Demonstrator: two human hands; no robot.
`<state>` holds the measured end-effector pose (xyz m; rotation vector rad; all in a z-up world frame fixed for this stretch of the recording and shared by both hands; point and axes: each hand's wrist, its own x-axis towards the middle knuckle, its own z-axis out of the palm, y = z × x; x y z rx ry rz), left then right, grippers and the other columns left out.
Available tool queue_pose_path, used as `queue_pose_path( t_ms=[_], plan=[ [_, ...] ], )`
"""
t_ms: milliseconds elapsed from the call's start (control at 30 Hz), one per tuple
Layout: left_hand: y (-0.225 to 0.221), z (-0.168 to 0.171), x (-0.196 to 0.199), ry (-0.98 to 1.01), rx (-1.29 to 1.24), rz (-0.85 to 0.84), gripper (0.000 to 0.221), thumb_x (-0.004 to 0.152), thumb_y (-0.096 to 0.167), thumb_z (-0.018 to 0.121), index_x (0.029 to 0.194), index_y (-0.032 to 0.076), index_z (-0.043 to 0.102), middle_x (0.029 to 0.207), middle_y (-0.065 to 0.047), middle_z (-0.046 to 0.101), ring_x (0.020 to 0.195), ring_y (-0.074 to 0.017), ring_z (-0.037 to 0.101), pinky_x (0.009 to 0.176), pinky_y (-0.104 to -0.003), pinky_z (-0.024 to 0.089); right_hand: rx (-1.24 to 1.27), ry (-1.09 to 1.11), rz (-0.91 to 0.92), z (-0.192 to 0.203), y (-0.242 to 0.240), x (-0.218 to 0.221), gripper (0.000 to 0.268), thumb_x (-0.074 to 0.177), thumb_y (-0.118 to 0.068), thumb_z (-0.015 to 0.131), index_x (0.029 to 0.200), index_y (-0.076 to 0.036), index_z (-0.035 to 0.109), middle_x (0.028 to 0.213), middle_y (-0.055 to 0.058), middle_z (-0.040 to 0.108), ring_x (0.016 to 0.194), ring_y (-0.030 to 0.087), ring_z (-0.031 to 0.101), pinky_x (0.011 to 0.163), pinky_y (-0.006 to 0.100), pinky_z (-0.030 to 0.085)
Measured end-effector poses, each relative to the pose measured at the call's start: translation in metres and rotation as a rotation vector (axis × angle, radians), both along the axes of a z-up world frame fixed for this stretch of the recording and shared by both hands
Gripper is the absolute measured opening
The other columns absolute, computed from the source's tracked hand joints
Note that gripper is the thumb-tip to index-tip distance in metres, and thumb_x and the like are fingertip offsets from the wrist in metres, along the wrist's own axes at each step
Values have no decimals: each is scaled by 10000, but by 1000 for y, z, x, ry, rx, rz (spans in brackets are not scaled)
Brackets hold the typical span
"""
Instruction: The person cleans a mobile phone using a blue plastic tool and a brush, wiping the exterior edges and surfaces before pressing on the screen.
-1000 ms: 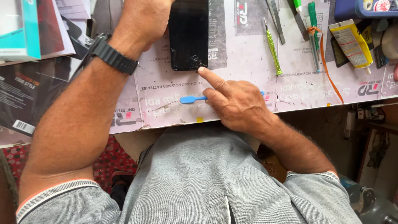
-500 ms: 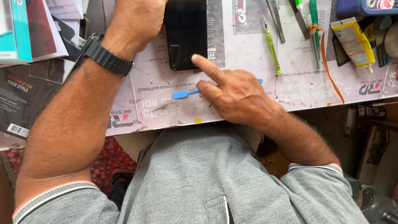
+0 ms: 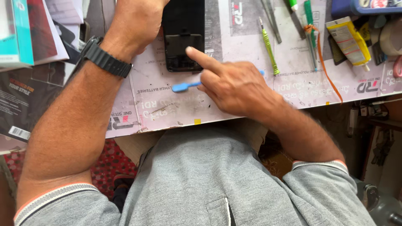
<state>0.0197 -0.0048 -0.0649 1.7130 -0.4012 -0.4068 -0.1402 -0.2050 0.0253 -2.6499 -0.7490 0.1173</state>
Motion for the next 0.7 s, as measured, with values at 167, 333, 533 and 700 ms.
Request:
queue_pose_path(
  t_ms=[167,333,533,700],
  plan=[
    [-5,6,7,-56,-114,-15,306,1130,105,625,843,25,552,687,33,461,548,-67,405,500,-277,327,-13,9,-37,11,0,30,335,944,-208,713,747,-10,528,1521,175,542,556,294,643,527,434,518],
    [-9,18,6,78,-83,20,93,1040,78,616,986,4,596,761,28,584,638,-35,517,515,-225,433,-73,-73,-81,16,-10,67,354,977,-257,713,776,-16,548,1537,171,527,649,341,668,592,478,526],
    [-11,33,2,122,-130,14,84,1036,81,593,1083,14,613,796,23,622,650,-42,534,535,-220,454,-101,-43,-106,21,-6,89,375,982,-285,694,761,-14,558,1551,182,482,644,345,676,589,490,526],
    [-12,33,0,182,-149,9,80,1031,99,586,1050,24,605,774,17,650,638,-33,575,544,-209,504,-155,-72,-118,20,-5,84,360,989,-308,671,788,-25,577,1554,224,458,622,338,667,599,474,535]
  ],
)
